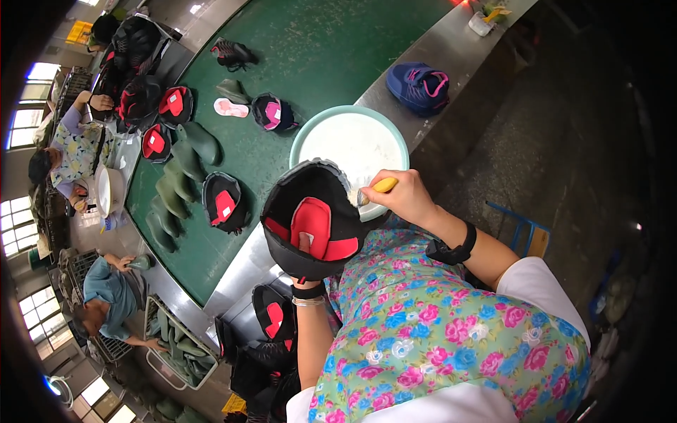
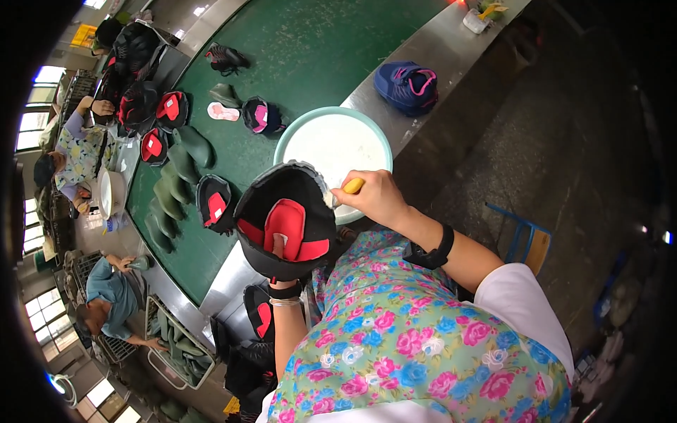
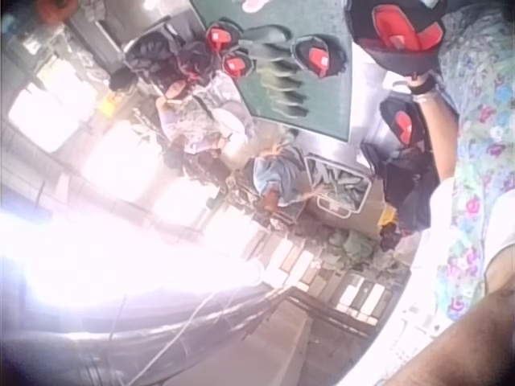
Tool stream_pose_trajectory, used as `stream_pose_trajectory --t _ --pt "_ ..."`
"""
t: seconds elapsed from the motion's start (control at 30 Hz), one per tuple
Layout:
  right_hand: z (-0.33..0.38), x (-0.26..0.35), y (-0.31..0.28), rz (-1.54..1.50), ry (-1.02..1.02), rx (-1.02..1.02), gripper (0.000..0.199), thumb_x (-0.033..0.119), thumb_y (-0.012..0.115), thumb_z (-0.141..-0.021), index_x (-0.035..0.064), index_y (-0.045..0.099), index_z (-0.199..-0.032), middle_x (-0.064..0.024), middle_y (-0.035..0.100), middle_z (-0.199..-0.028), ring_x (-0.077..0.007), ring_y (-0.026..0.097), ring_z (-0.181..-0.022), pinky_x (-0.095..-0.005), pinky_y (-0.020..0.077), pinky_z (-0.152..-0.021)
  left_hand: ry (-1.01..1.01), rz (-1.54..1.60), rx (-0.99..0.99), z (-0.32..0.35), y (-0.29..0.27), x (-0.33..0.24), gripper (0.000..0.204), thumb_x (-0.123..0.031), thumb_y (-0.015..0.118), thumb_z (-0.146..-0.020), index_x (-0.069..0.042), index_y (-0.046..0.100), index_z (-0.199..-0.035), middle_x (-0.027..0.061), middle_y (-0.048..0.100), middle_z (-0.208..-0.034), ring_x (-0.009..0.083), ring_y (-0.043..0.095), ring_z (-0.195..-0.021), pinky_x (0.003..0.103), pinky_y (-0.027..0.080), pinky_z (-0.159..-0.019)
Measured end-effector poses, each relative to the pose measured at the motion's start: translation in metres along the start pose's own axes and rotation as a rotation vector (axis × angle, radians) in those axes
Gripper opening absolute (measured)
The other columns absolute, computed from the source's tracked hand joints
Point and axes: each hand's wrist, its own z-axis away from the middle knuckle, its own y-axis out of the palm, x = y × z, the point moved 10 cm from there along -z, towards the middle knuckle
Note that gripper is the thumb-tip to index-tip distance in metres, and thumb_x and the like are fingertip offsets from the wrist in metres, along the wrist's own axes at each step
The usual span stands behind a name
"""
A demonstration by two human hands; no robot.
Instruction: The recorder is applying a white adhesive or primer to the interior of shoe uppers and insoles using a small brush at a footwear manufacturing assembly line.
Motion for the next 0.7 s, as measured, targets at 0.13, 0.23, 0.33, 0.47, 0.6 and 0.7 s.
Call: stream_pose_trajectory --t 0.13,0.23,0.33,0.47,0.6,0.7 --pt "-0.002 0.006 0.001 -0.125 0.144 0.119 0.020 0.019 0.072 -0.076 -0.0006 0.066 -0.073 -0.0072 0.063 -0.060 -0.0128 0.060 -0.053 -0.0261 0.0480 -0.053 0.009 0.031 -0.053 0.007 -0.004 -0.018 0.038 -0.030 0.058 -0.090 -0.002 0.056 -0.115 0.0075 0.061 -0.107 0.0170 0.061 -0.086 0.030 0.050 -0.068" --pt "0.007 0.011 0.002 -0.326 0.297 0.236 0.019 0.018 0.072 -0.076 0.0002 0.067 -0.074 -0.0048 0.064 -0.064 -0.0100 0.059 -0.056 -0.0243 0.0468 -0.054 -0.107 0.062 -0.104 0.012 -0.006 -0.022 0.035 -0.030 0.059 -0.089 -0.003 0.057 -0.112 0.0079 0.062 -0.101 0.0155 0.062 -0.082 0.028 0.051 -0.064" --pt "0.015 0.033 0.007 -0.432 0.221 0.366 0.019 0.018 0.072 -0.076 0.0005 0.067 -0.074 -0.0040 0.064 -0.068 -0.0097 0.058 -0.061 -0.0242 0.0465 -0.058 0.059 0.037 -0.095 0.009 -0.002 -0.044 0.030 -0.025 0.060 -0.089 -0.003 0.058 -0.109 0.0072 0.063 -0.095 0.0153 0.063 -0.081 0.028 0.053 -0.069" --pt "0.011 0.044 0.015 -0.353 0.083 0.476 0.013 0.013 0.072 -0.074 0.0011 0.067 -0.077 -0.0035 0.066 -0.072 -0.0083 0.059 -0.070 -0.0231 0.0468 -0.066 0.192 0.131 -0.075 0.008 -0.008 -0.058 0.026 -0.020 0.059 -0.090 -0.001 0.057 -0.109 0.0074 0.063 -0.096 0.0151 0.063 -0.083 0.030 0.053 -0.070" --pt "-0.009 0.045 0.010 -0.273 -0.028 0.397 0.011 0.010 0.073 -0.073 0.0028 0.068 -0.079 -0.0030 0.066 -0.074 -0.0082 0.060 -0.070 -0.0221 0.0464 -0.065 0.065 0.295 -0.048 0.010 -0.013 -0.047 0.027 -0.019 0.056 -0.091 -0.001 0.056 -0.111 0.0074 0.063 -0.098 0.0155 0.062 -0.084 0.030 0.053 -0.072" --pt "-0.018 0.053 0.010 -0.200 -0.144 0.344 0.011 0.010 0.073 -0.073 0.0027 0.067 -0.079 -0.0046 0.067 -0.076 -0.0099 0.062 -0.071 -0.0232 0.0470 -0.066 0.067 0.298 -0.034 0.015 -0.018 -0.045 0.028 -0.019 0.055 -0.092 -0.001 0.055 -0.113 0.0070 0.062 -0.102 0.0154 0.061 -0.089 0.031 0.051 -0.077"
